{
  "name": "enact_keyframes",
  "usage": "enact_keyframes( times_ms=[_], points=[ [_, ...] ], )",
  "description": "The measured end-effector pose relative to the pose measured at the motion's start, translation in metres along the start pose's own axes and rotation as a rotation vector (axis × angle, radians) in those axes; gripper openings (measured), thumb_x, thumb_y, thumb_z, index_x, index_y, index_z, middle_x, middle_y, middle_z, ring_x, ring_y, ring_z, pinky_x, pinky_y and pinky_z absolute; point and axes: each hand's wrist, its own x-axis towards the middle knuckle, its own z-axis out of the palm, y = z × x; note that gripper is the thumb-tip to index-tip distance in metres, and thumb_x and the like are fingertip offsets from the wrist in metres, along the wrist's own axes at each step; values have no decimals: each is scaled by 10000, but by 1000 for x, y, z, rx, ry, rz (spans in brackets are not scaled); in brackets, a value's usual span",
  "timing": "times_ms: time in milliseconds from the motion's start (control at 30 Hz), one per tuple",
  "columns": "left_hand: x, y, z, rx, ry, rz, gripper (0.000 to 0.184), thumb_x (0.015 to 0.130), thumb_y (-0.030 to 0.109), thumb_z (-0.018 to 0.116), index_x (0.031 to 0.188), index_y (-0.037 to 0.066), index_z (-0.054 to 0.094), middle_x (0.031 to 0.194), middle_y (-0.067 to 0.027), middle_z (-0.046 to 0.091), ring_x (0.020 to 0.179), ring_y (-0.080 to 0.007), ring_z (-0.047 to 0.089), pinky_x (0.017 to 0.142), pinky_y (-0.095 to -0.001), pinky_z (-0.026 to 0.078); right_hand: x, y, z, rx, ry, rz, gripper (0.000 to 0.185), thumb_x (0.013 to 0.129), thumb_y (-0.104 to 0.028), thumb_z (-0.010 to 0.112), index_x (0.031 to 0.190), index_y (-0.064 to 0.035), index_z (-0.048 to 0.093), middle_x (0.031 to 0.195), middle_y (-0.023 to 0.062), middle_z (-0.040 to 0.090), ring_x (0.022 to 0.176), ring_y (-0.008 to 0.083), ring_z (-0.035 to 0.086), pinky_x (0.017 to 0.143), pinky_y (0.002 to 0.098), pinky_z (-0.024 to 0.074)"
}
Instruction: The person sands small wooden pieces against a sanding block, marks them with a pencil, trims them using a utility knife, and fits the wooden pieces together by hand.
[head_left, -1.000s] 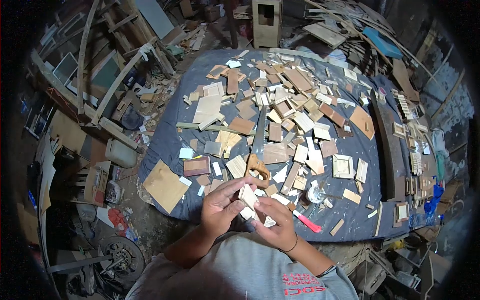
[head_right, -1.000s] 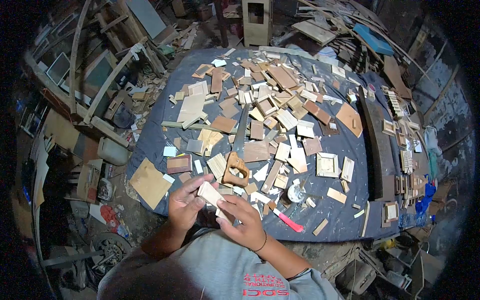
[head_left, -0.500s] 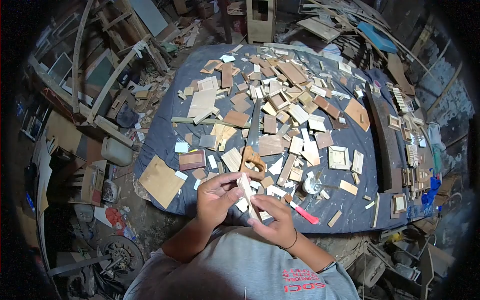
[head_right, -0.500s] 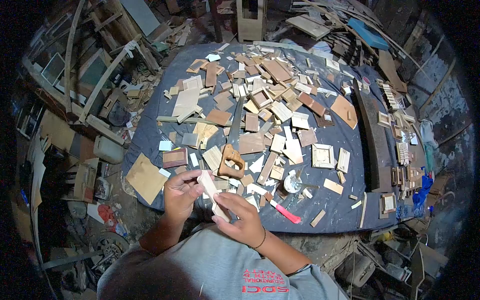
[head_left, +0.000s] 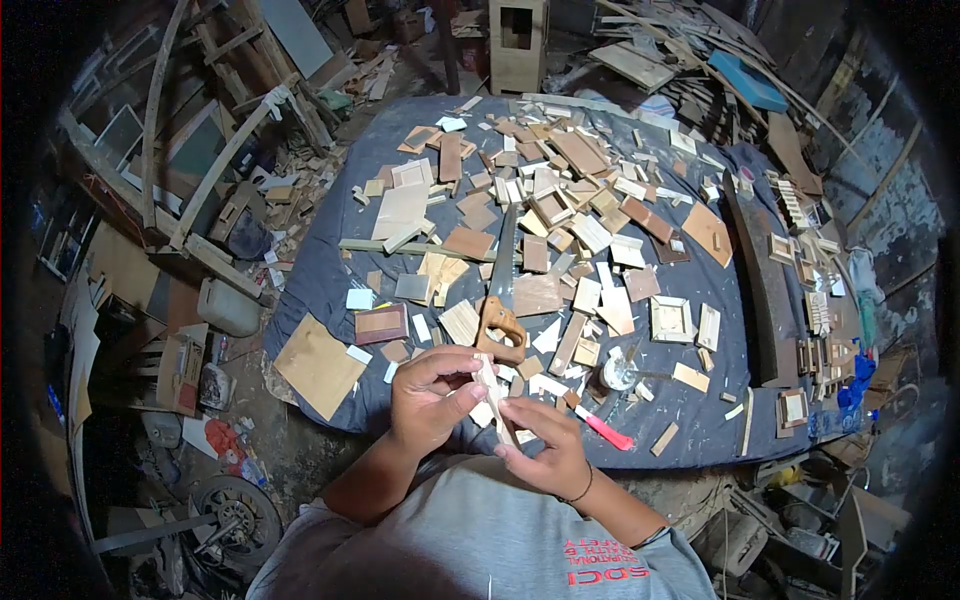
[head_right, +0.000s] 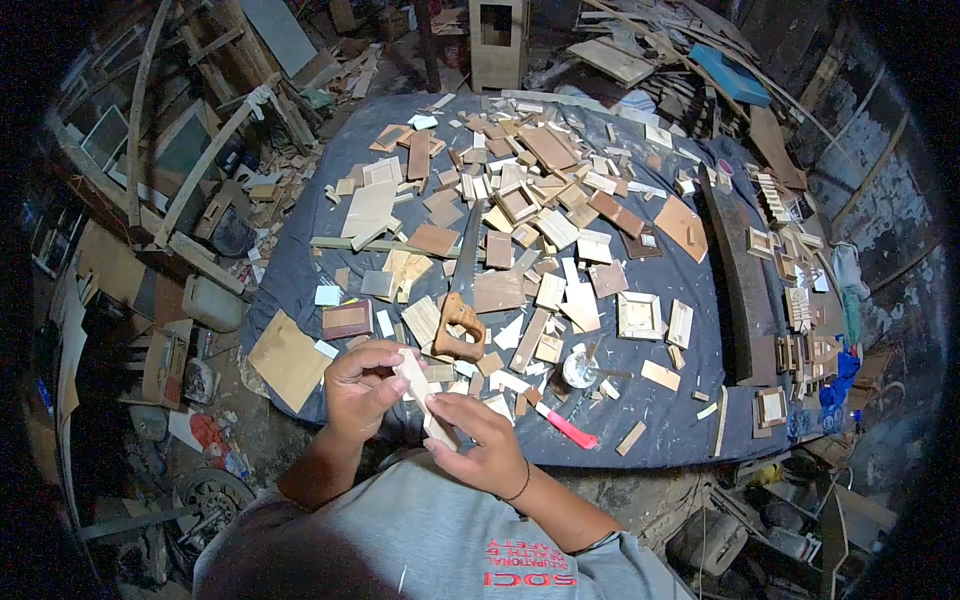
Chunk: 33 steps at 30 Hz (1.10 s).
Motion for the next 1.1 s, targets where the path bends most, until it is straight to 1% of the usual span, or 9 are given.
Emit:
enact_keyframes(
  times_ms=[267,500,667,733,800,900,1000,1033,1100],
  points=[
    [1,4,-3,-74,-2,-31,237,816,-74,652,1051,-53,627,1062,-183,623,968,-229,641,803,-308,537,0,-2,1,-3,-9,8,490,728,-88,747,1193,-15,608,1117,193,633,990,317,644,854,350,508],
    [-1,-4,-2,-16,65,-89,213,817,-67,656,1029,-44,638,1067,-157,618,946,-183,632,811,-281,523,10,-7,5,-41,28,42,481,710,-119,772,1160,-34,625,1100,178,639,1033,317,622,892,369,487],
    [-5,-11,6,185,104,-28,204,810,-68,661,1011,-41,643,1033,-133,615,901,-154,629,778,-257,524,24,-2,13,-335,172,14,395,686,-191,796,1014,-36,641,968,147,636,891,325,614,782,386,483],
    [-8,-16,9,208,105,-17,212,793,-82,655,999,-37,637,1031,-124,608,897,-150,621,777,-258,514,30,0,18,-383,194,-24,349,688,-191,780,965,-36,636,918,129,630,842,321,604,727,392,470],
    [-11,-22,10,233,108,-7,221,776,-97,650,987,-33,631,1029,-115,601,893,-146,612,777,-259,505,31,8,23,-491,238,-50,272,667,-134,764,891,-45,639,829,116,638,753,300,616,668,373,471],
    [-17,-34,7,285,158,1,177,790,-40,687,962,-39,646,988,-122,613,878,-146,627,742,-258,529,31,16,26,-530,250,-53,225,668,-124,753,845,-55,631,773,99,632,712,289,609,639,365,457],
    [-21,-36,7,360,132,28,266,781,-27,703,1033,-40,622,981,-107,612,866,-145,623,768,-262,522,28,17,25,-506,198,7,210,705,-151,726,859,-43,632,778,131,617,715,317,589,675,392,438],
    [-21,-33,9,264,155,-43,315,790,-20,695,1088,-43,597,999,-103,611,893,-146,618,792,-263,514,28,15,23,-506,203,10,210,705,-151,726,859,-43,632,778,131,617,715,317,589,675,392,438],
    [-21,-29,9,169,170,-116,364,800,-13,687,1143,-46,572,1017,-100,611,921,-147,613,816,-264,507,28,11,17,-441,202,76,186,728,-123,712,869,-24,643,775,127,632,691,264,609,658,347,454]
  ],
)
